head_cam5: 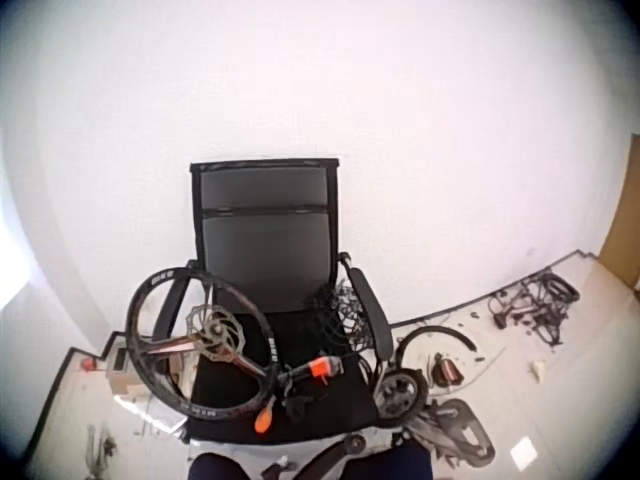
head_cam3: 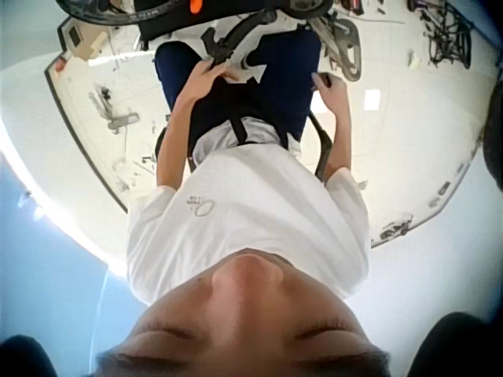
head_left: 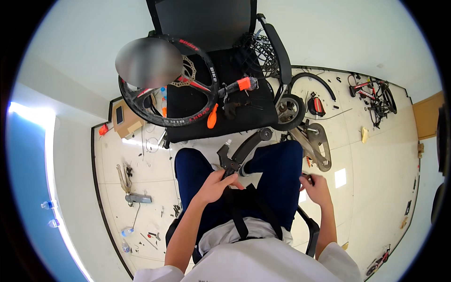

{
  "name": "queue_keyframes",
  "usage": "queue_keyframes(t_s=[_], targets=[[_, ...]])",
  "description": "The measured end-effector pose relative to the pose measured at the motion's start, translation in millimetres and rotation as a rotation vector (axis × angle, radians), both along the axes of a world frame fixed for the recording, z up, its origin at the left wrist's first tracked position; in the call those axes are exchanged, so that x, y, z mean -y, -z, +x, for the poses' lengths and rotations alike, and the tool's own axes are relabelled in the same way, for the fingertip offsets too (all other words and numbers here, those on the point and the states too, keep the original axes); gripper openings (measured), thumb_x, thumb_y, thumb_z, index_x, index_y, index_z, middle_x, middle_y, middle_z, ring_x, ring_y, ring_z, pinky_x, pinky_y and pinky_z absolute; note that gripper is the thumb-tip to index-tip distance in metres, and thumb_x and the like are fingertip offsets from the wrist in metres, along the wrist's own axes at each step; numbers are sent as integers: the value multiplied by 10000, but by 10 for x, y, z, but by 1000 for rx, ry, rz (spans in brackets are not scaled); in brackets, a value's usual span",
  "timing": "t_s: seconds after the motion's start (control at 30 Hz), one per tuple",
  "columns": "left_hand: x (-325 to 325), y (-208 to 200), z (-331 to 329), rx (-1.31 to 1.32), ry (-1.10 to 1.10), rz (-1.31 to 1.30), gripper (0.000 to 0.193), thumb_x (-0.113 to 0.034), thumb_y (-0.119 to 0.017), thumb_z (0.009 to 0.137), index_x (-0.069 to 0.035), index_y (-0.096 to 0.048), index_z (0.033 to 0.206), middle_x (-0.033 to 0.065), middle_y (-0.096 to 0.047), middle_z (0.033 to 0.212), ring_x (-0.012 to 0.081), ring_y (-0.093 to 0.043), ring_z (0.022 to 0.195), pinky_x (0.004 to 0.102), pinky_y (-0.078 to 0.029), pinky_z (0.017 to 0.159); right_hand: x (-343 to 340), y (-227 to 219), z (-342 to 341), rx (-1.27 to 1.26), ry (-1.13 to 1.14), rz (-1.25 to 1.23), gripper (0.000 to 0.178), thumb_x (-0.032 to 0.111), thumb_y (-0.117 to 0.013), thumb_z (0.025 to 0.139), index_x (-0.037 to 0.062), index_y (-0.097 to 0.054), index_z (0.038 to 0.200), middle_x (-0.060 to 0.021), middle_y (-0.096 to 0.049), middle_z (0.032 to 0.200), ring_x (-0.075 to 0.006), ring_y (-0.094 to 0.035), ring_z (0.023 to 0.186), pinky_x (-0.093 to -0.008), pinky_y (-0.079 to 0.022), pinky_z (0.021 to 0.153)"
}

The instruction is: The person assembles a bicycle fork by attaching a black strap and tightening it with an Allen key. They also handle a bicycle wheel and a basket, placing them on a chair while working.

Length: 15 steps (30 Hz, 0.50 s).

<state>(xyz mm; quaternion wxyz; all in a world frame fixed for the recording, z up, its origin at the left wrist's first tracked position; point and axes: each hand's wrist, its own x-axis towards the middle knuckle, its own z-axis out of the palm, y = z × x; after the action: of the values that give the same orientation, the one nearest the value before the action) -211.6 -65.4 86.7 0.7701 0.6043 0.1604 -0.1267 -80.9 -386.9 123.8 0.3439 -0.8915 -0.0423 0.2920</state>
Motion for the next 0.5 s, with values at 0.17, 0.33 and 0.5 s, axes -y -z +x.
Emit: queue_keyframes(t_s=[0.17, 0.33, 0.5], targets=[[-128, -42, 337, 37, 25, 937, 230, -190, -549, 933, 10, -539, 1046, 211, -650, 732, 407, -643, 671, 465, -499, 579, -890, -33, 359, 19, -48, 408, 251, 231, -623, 928, -19, -647, 923, -38, -674, 657, -57, -530, 561, -240, -374, 525], [-343, 167, 744, -24, -36, 1037, 248, -210, -562, 932, 12, -525, 1035, 230, -641, 747, 421, -639, 704, 488, -492, 589, -1547, 358, 571, -353, 51, 685, 226, 198, -545, 974, -14, -608, 1023, -110, -648, 722, 0, -284, 435, -175, -198, 388], [-490, 728, 1153, 7, -121, 505, 287, -286, -539, 974, -8, -500, 1031, 142, -618, 649, 270, -589, 535, 348, -458, 548, -1959, 828, 877, -494, 187, 764, 236, 247, -401, 1026, 53, -534, 1015, -13, -489, 664, -24, -250, 475, -204, -199, 413]])
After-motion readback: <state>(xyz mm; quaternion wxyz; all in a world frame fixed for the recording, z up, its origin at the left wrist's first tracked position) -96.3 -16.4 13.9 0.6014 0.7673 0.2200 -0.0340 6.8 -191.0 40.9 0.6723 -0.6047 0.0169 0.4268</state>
